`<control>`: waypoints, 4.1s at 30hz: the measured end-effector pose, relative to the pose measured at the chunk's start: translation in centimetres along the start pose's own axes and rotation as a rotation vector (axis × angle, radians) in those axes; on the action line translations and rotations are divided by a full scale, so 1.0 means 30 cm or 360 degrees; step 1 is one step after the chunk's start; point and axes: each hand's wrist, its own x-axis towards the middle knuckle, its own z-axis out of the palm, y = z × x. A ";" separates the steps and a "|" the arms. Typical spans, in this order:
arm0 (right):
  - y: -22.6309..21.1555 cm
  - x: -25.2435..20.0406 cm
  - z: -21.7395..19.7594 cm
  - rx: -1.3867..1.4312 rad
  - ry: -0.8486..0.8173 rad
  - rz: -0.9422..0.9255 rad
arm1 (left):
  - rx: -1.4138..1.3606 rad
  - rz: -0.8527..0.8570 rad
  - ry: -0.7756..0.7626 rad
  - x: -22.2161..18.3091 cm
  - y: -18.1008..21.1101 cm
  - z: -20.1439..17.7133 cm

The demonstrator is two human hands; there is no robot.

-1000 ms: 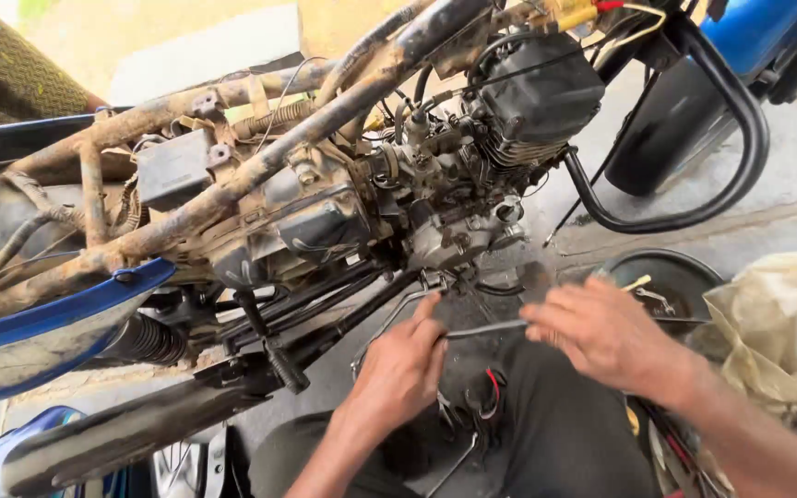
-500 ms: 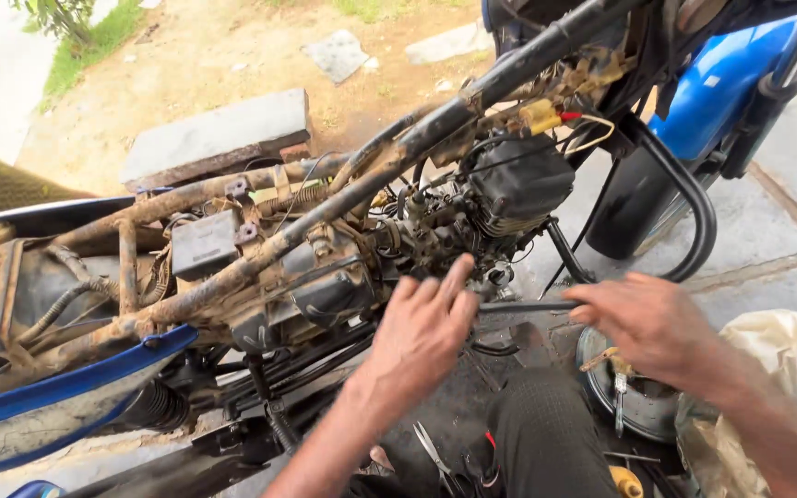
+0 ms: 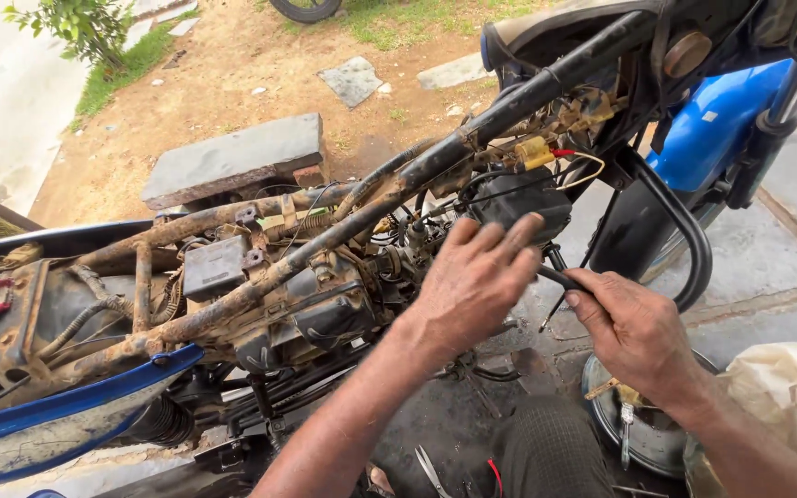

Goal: Repairing and connecting electrical wiring on a motorcycle chassis.

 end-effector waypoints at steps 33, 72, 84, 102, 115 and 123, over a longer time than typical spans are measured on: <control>0.152 0.434 -0.020 -0.0275 0.0167 0.0367 | -0.1182 -0.1167 0.0806 0.075 -0.073 0.333; 0.356 0.672 -0.072 -0.0675 -0.0589 0.0087 | -0.2736 -0.1732 0.0940 0.461 0.134 0.606; 0.365 0.690 -0.086 -0.0794 -0.0652 -0.0146 | -0.1903 -0.1592 0.1033 0.412 0.122 0.578; 0.443 0.267 -0.013 -0.0109 -0.0080 0.0086 | -0.1836 -0.1486 0.1176 0.391 0.107 0.556; 0.374 0.299 -0.003 -0.0573 0.0356 -0.0563 | -0.2797 -0.1348 0.1412 0.291 0.088 0.627; 0.332 0.328 -0.082 -0.1013 0.0123 -0.0838 | -0.3169 -0.1548 0.1299 0.228 0.058 0.374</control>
